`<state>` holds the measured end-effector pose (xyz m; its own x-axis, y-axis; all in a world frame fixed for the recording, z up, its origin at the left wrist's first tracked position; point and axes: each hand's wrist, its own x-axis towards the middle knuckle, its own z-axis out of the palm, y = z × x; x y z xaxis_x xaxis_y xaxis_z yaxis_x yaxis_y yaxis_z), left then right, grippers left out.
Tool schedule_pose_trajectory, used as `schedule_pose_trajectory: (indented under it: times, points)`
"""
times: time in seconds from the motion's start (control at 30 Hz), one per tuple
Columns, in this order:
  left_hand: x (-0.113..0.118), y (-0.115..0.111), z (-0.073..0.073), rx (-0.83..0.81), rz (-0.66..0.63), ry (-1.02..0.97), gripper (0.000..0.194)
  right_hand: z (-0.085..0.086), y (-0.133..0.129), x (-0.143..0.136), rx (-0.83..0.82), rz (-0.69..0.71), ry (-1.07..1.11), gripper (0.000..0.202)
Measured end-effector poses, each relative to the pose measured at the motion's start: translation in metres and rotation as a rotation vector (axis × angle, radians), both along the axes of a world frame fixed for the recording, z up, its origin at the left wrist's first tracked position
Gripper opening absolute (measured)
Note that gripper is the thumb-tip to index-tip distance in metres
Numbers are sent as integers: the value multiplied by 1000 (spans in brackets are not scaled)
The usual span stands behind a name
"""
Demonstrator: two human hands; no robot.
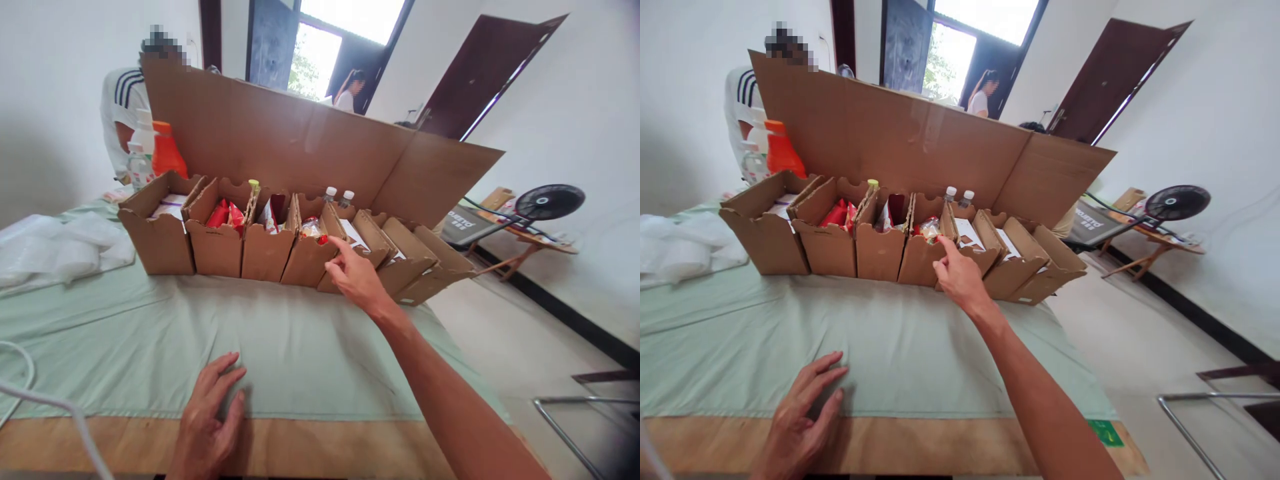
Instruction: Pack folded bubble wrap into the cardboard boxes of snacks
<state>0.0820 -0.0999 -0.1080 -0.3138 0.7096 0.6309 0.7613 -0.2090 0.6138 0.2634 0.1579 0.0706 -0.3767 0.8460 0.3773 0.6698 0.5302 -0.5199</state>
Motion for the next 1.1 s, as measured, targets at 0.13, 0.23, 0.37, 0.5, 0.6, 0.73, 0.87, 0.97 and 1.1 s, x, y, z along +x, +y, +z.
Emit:
schedule_pose_trajectory:
  times: [0.13,0.23,0.37,0.5,0.6,0.73,0.87,0.97,1.1]
  points:
    - [-3,2,-1,27,-1,32,23,-5,27,-21,7,-48,-4,31]
    - [-4,3,-3,15,4,21,22,-12,25,-23,6,-55,54,15]
    - [-2,3,-4,-25,19,-9,21,-15,-25,-13,-13,-37,115,10]
    - [-2,2,0,-29,25,-26,20,-1,-130,6,-186,137,238,15]
    - [-2,-1,3,-45,26,-54,19,21,-188,32,-279,226,391,17]
    - [6,-9,4,-100,-9,-127,20,23,-150,64,-47,-66,674,10]
    - [23,-3,10,-152,-88,-174,31,-23,-55,67,-360,-104,724,34]
    - [39,21,21,-127,-52,-298,56,-67,-29,53,-500,-78,697,44]
    - [60,58,28,-156,-76,-411,77,-104,-53,33,-560,13,694,50]
